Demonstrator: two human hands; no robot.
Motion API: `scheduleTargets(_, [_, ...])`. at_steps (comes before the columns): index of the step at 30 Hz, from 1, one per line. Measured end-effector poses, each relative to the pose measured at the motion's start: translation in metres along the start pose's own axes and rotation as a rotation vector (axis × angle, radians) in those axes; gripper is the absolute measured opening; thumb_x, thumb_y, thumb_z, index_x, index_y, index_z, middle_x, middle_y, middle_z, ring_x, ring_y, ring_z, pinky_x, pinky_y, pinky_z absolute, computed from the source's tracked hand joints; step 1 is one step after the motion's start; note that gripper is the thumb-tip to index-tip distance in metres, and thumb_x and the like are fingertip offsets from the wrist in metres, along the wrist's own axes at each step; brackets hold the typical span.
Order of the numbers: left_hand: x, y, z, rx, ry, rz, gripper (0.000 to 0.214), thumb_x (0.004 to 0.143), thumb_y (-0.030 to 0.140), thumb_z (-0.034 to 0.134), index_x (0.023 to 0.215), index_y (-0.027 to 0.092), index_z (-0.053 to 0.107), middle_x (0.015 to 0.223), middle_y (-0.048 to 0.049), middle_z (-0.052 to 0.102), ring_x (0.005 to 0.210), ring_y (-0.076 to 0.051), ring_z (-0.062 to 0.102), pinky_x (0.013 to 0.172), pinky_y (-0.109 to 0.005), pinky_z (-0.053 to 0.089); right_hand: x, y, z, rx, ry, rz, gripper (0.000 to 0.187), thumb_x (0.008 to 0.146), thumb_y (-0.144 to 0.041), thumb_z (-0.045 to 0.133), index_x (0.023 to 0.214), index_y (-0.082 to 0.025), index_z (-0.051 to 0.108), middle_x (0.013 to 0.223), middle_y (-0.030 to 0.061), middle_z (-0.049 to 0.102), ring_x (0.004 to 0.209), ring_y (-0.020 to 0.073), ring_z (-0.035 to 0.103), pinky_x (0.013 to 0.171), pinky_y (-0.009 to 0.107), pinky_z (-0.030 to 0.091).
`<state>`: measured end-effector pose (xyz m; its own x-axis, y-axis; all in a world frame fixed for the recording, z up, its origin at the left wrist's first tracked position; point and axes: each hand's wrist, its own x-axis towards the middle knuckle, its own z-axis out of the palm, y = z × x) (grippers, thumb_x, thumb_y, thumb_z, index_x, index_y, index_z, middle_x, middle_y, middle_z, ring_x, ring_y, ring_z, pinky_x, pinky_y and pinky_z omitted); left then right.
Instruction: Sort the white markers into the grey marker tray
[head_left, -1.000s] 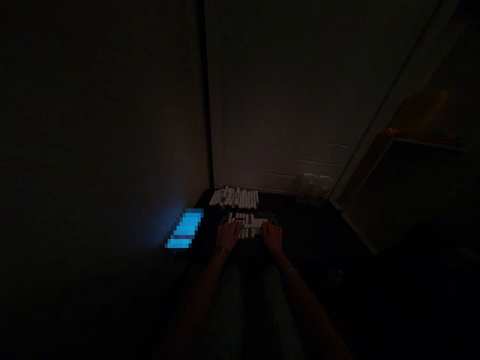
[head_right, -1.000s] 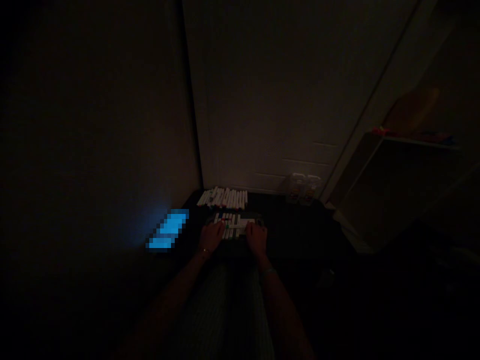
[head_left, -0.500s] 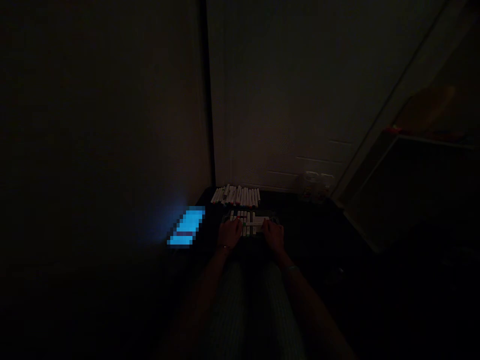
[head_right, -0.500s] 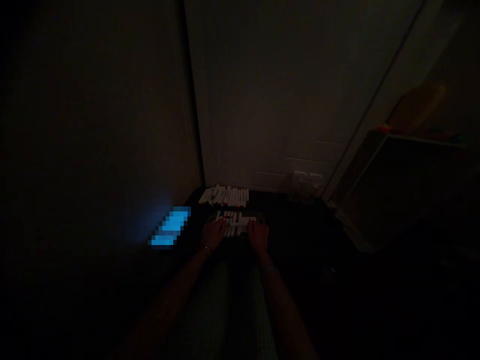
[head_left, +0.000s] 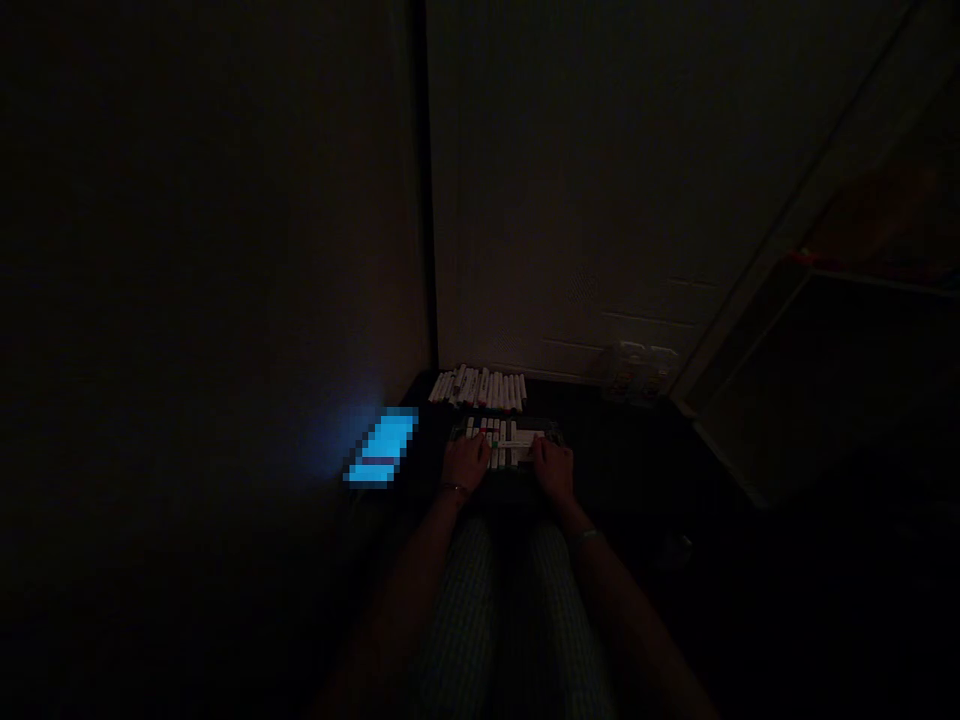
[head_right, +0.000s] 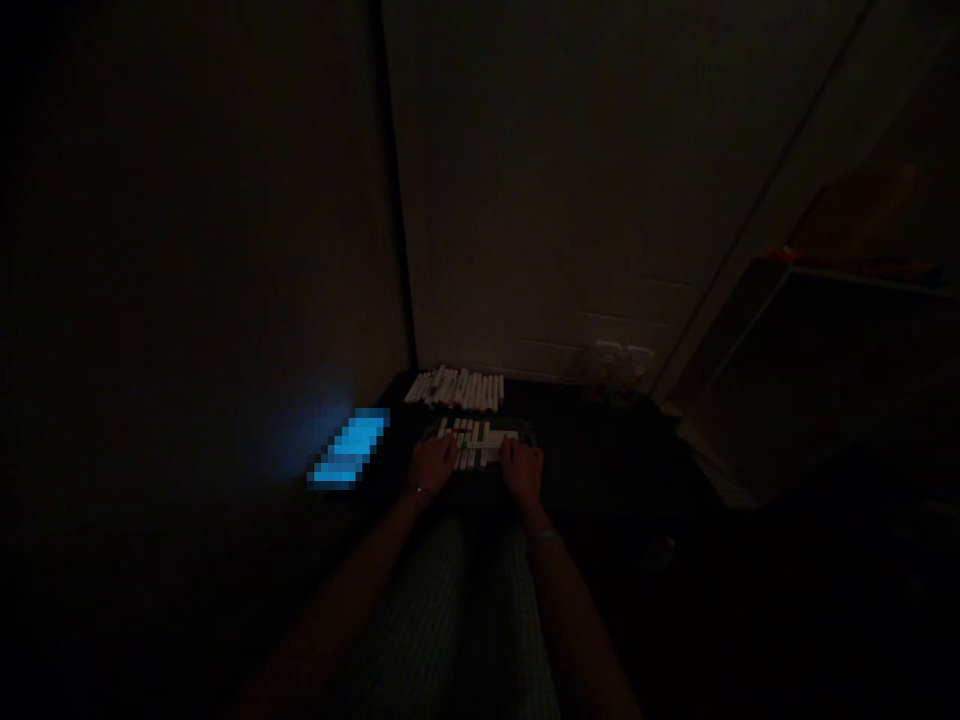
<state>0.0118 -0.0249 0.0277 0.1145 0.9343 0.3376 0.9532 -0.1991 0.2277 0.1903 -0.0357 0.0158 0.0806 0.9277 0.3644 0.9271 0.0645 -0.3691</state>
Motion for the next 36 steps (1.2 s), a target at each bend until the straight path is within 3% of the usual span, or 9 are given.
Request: scheduleTargets(36, [0.0016,-0.002,0.0021,-0.011,0.008,0.02,0.031,0.087,0.031,0.026,0.086,0.02,0.055,0.082,-0.0054,0.061,0.086,-0.019,0.053,0.072,-0.03,0.031,0.0007,-0.0012,0.0015,-0.023,0.018,-0.003,0.042,0.093,-0.034,0.019,0.09,-0.018,0.058,0.086,0.0058,0.065,0.084,0.0127,0.056,0.077,0.025,0.024])
